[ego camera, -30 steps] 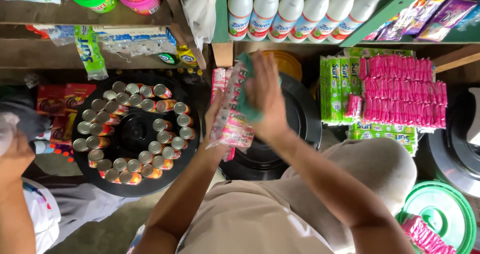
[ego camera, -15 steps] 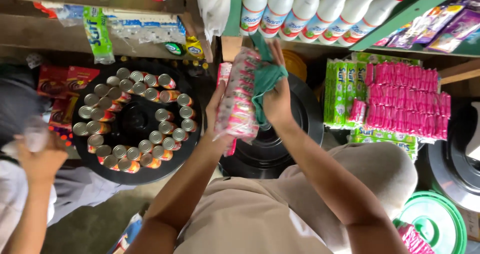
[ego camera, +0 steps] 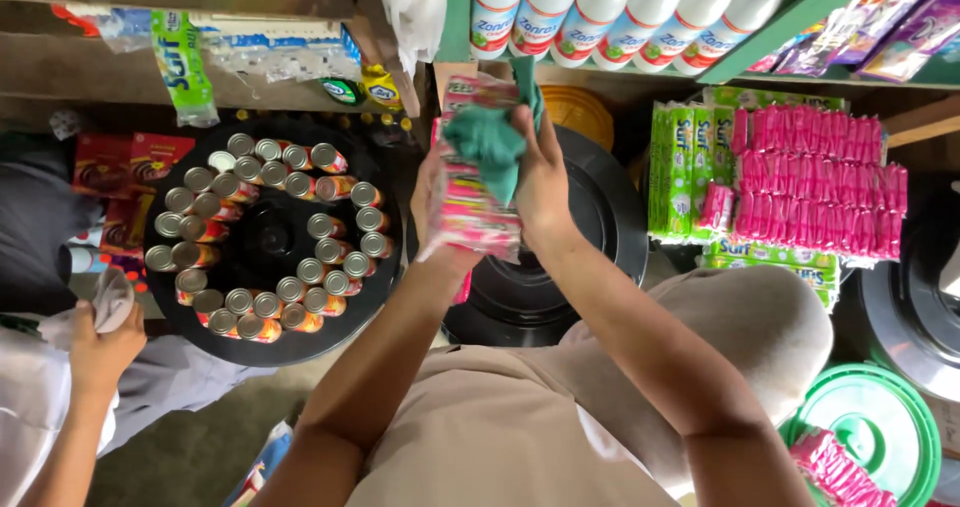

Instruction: Wiping detergent packets with a cloth and arranging them on a grocery shelf.

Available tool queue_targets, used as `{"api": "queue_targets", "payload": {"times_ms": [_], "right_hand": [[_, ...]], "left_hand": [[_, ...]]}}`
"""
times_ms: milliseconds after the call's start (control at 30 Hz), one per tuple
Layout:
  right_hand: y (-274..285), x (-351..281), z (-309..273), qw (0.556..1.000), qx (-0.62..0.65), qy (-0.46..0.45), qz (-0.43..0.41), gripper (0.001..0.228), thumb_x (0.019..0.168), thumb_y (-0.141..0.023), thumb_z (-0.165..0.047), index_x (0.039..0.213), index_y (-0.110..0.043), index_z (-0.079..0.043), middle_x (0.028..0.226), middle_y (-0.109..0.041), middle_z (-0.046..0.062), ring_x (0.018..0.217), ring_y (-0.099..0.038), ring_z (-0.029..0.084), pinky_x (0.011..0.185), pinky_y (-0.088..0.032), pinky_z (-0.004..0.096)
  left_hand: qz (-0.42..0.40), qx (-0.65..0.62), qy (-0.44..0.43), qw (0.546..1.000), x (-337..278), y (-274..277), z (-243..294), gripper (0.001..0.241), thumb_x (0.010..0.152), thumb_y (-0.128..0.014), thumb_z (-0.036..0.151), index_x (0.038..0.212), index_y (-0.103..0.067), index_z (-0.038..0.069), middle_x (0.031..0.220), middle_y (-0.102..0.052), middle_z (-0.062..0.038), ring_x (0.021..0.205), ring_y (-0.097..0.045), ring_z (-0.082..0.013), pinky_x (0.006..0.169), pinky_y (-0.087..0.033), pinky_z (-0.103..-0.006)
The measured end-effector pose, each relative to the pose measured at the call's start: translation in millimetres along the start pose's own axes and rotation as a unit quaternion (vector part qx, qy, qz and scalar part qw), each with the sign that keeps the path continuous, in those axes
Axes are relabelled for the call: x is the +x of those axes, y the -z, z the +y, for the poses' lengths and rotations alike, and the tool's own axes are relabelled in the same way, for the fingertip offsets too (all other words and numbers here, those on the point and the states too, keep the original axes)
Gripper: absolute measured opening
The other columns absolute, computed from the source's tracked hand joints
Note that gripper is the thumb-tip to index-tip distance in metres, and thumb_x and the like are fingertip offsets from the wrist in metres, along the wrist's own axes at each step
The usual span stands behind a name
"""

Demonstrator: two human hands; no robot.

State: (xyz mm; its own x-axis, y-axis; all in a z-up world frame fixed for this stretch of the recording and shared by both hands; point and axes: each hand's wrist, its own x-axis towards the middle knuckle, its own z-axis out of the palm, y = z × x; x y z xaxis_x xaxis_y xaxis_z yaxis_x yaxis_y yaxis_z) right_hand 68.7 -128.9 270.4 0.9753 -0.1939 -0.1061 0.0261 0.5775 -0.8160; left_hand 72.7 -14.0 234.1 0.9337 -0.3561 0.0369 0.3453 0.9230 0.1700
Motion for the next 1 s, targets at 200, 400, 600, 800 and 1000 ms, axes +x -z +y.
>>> {"api": "queue_targets", "payload": {"times_ms": [200,400,600,800,1000], "right_hand": [[-1,-53,6,0.931,-0.325,0.164,-0.021,0.054,0.117,-0.045,-0.019,0.164,-0.025,-0.001,0.162,-0.044,0.011,0.143,-0.051,0.019,0.120,-0.039,0.030],[-34,-85,-44,0.940,-0.272,0.155,-0.136,0.061,0.114,-0.042,-0.005,0.167,-0.012,-0.002,0.178,-0.011,0.015,0.159,-0.027,0.022,0.122,-0.030,0.031],[-32,-54,-73,0.665,-0.637,0.334,-0.202,0.073,0.093,-0.067,-0.006,0.160,-0.036,-0.003,0.169,-0.028,0.015,0.159,-0.026,0.037,0.132,-0.026,0.046],[-6,-43,-71,0.571,-0.666,0.370,-0.306,0.074,0.080,-0.064,-0.005,0.153,-0.051,-0.005,0.163,-0.044,0.012,0.154,-0.037,0.031,0.129,-0.031,0.047],[-16,-34,-61,0.537,-0.662,0.423,-0.306,0.066,0.087,-0.065,-0.001,0.153,-0.054,-0.002,0.163,-0.046,0.012,0.154,-0.039,0.030,0.129,-0.032,0.048]], "left_hand": [[-0.035,-0.020,0.035,0.999,13,-2,6,0.049,0.122,-0.044,0.040,0.142,-0.055,-0.003,0.133,-0.064,-0.019,0.118,-0.068,-0.0289,0.109,-0.053,-0.0404],[-0.161,-0.007,0.039,0.986,38,-24,24,0.059,0.104,-0.044,0.051,0.146,-0.052,0.010,0.143,-0.062,-0.012,0.131,-0.061,-0.0316,0.115,-0.049,-0.0596],[0.043,0.106,0.017,0.993,27,9,5,0.058,0.106,-0.044,0.048,0.147,-0.051,0.007,0.148,-0.060,-0.013,0.134,-0.060,-0.0263,0.117,-0.047,-0.0405],[0.062,0.062,0.049,0.995,44,14,43,0.046,0.109,-0.045,0.043,0.125,-0.064,0.004,0.119,-0.071,-0.014,0.109,-0.070,-0.0298,0.100,-0.058,-0.0453],[0.067,0.030,0.074,0.995,32,-6,45,0.052,0.104,-0.049,0.052,0.117,-0.068,0.006,0.109,-0.073,-0.012,0.095,-0.073,-0.0303,0.089,-0.061,-0.0440]]}}
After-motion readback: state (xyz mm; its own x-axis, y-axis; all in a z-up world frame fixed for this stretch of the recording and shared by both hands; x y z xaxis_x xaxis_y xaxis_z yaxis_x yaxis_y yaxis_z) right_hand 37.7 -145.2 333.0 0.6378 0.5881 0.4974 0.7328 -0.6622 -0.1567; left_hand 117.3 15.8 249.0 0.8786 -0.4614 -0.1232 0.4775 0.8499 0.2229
